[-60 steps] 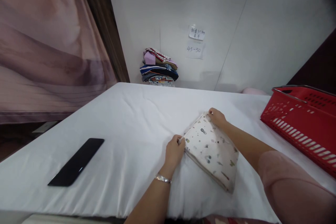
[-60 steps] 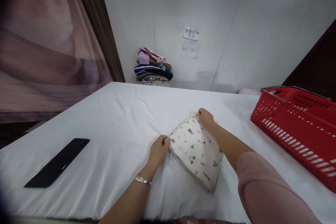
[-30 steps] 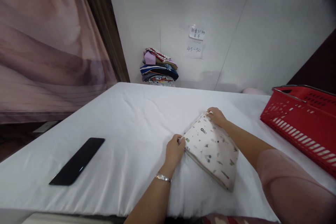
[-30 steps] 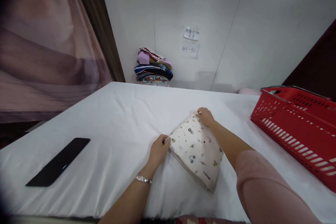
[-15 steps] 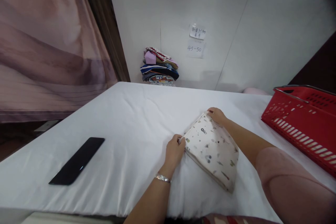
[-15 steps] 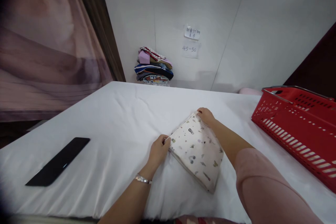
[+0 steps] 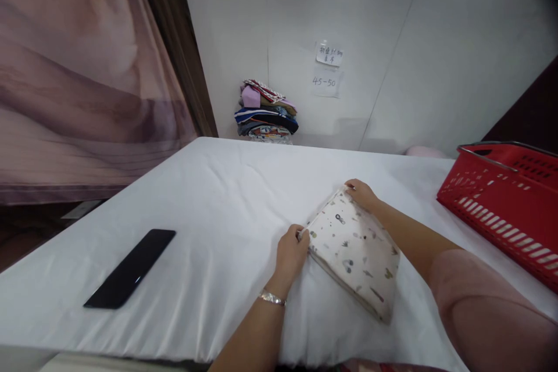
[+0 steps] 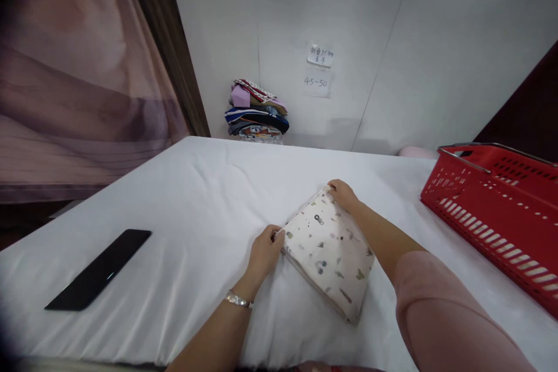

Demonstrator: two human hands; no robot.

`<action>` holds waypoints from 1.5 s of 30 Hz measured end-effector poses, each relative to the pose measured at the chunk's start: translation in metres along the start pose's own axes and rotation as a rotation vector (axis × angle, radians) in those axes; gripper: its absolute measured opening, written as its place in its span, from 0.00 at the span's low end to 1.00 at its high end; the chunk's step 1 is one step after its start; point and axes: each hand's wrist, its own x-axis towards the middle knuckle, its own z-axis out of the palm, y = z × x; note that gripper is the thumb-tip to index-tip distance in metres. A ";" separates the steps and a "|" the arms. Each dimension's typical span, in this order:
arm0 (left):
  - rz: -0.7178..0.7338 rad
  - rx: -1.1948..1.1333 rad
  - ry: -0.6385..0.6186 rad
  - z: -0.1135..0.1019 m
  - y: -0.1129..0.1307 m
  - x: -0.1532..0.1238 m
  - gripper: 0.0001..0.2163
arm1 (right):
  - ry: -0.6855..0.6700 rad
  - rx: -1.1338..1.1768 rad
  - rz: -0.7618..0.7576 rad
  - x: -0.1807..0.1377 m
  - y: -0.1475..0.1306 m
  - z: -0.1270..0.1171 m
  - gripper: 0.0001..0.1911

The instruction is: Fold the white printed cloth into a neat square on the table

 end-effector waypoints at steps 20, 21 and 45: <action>-0.065 0.050 -0.026 -0.001 0.005 0.000 0.11 | -0.052 -0.014 0.186 0.014 -0.004 0.017 0.19; -0.062 0.056 -0.027 0.000 0.004 0.001 0.11 | -0.060 -0.040 0.206 0.013 -0.005 0.016 0.20; -0.023 0.051 -0.042 0.000 -0.003 0.007 0.10 | -0.268 -0.287 -0.087 -0.028 -0.036 0.020 0.32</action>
